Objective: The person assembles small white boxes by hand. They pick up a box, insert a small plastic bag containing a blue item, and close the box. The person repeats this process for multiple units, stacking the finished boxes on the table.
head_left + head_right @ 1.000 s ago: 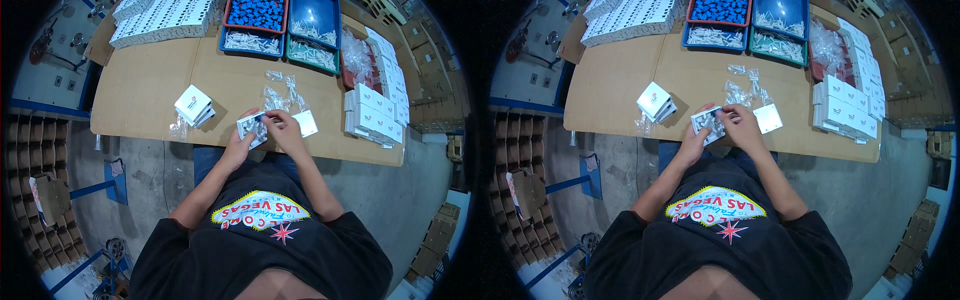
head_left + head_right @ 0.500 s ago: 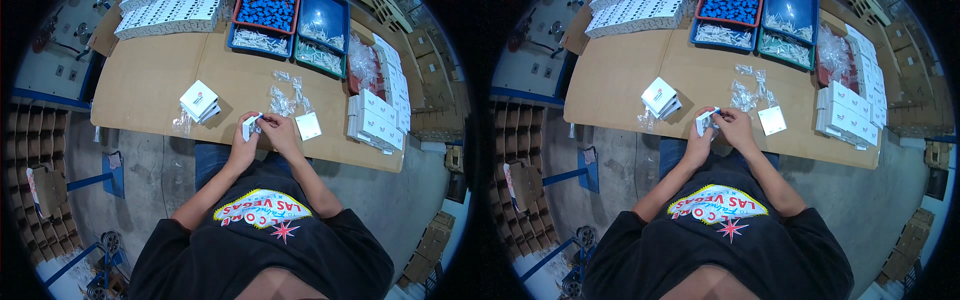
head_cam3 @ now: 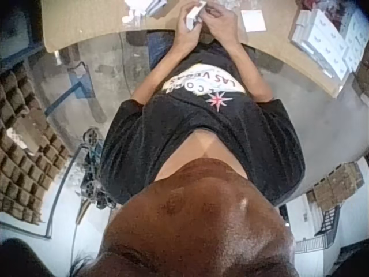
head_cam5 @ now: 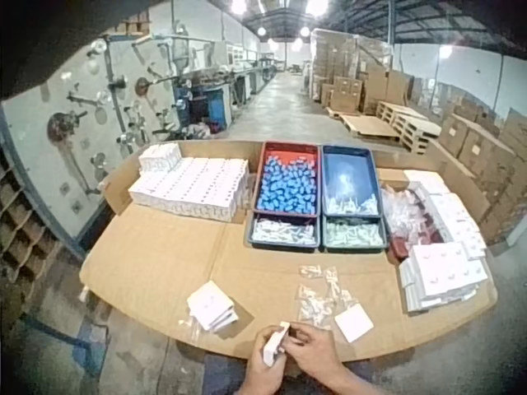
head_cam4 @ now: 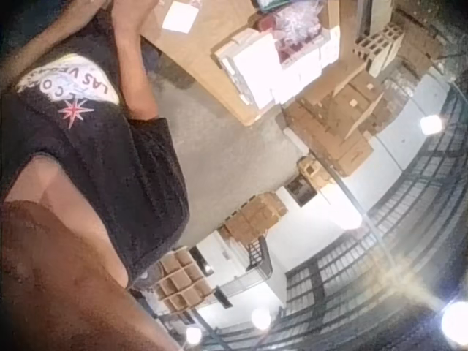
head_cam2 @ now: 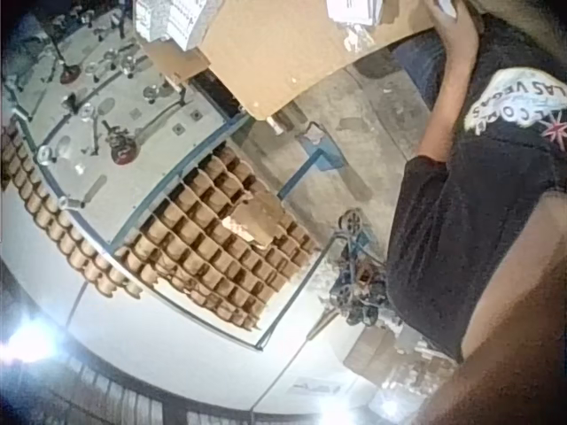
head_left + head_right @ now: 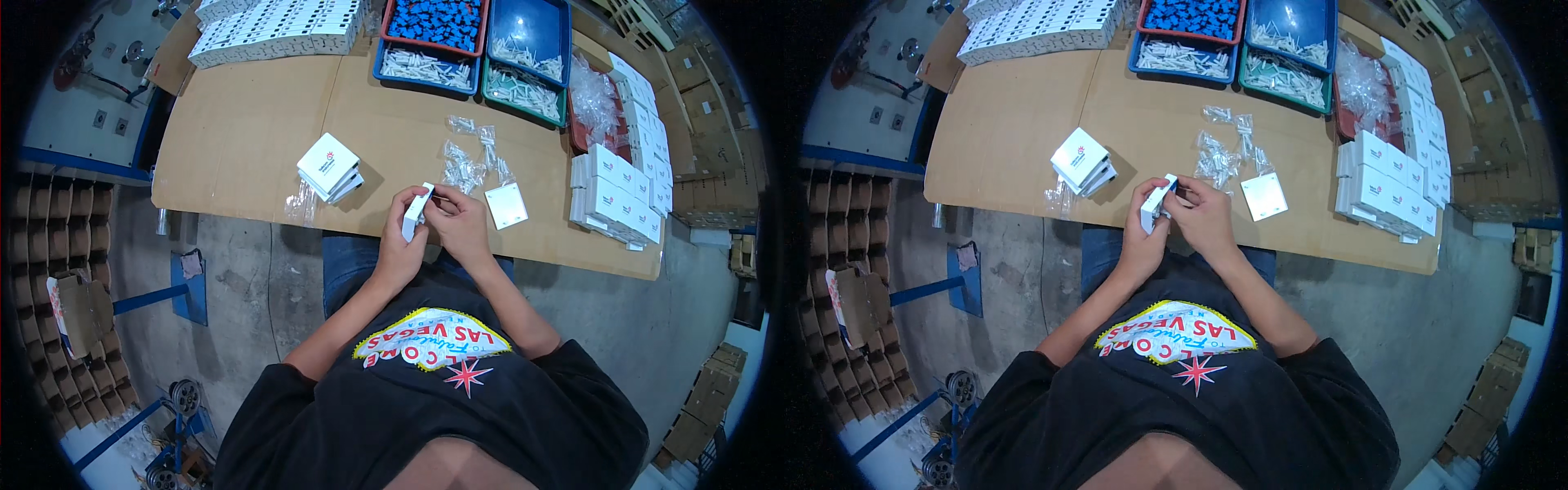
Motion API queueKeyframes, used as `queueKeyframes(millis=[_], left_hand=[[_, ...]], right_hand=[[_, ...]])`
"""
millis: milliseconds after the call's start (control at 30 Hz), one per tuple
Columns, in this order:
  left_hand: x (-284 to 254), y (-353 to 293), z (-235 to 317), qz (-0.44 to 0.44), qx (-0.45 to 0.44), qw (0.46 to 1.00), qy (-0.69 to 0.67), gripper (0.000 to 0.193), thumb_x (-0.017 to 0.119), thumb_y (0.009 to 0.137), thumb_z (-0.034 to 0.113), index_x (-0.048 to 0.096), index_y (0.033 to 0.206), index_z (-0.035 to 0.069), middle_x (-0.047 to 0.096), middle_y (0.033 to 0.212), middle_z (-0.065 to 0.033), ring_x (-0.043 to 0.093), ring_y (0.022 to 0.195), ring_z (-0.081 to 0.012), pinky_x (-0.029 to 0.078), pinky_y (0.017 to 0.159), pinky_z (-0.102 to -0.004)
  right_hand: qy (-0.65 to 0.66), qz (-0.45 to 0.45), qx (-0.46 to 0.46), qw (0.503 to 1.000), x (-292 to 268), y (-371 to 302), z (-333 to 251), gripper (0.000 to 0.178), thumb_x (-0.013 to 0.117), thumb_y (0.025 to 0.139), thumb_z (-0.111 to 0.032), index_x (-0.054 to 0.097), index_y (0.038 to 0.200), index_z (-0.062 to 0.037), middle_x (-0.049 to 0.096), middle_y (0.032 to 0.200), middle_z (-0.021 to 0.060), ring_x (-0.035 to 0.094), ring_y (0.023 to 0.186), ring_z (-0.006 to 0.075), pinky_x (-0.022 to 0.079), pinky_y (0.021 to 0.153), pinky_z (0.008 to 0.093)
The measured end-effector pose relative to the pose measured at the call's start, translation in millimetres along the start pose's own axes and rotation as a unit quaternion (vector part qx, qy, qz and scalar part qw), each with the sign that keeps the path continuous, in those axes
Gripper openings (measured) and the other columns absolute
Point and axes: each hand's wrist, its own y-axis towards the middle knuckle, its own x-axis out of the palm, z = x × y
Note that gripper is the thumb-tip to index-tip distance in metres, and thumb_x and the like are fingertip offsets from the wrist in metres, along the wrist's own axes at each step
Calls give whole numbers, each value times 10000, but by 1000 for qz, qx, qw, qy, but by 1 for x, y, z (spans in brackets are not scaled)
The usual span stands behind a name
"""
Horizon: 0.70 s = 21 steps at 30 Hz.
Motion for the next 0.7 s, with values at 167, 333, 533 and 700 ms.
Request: queueKeyframes(millis=[167, 333, 533, 700], left_hand=[[-3, 0, -18, -77, -67, 990, -97, 650, 514, 886, -77, 334, 1487, 92, 462, 1412, -133, 512, 1300, -220, 434, 1084, -362], [2, 3, -42, -104, -79, 991, -37, 654, 561, 950, 39, 269, 1529, 119, 421, 1446, -124, 506, 1286, -203, 464, 1041, -364], [-3, 12, -23, -80, -350, 900, -250, 658, 444, 1031, 654, 438, 1468, 162, 592, 1263, -47, 612, 1118, -169, 520, 881, -328], [-10, 7, -13, -107, -478, 849, -198, 630, 432, 1017, 696, 640, 1226, 139, 703, 1008, -35, 697, 848, -149, 566, 720, -322]], right_hand=[[-6, -67, 95, 993, -25, 11, 3, 329, 765, 891, -70, 684, 1165, 94, 742, 989, 107, 703, 866, 139, 568, 704, 277], [-65, -77, 235, 967, -43, 24, 4, 326, 750, 920, -119, 691, 1200, 37, 731, 987, 61, 679, 756, 100, 574, 685, 237], [-146, -149, 14, 978, -46, 2, 24, 367, 741, 915, -119, 676, 1251, 15, 725, 1099, 84, 696, 965, 179, 591, 854, 347], [-290, -170, -47, 941, -31, -34, -14, 408, 748, 864, -175, 658, 1214, 15, 638, 1181, 166, 646, 1039, 360, 527, 877, 424]])
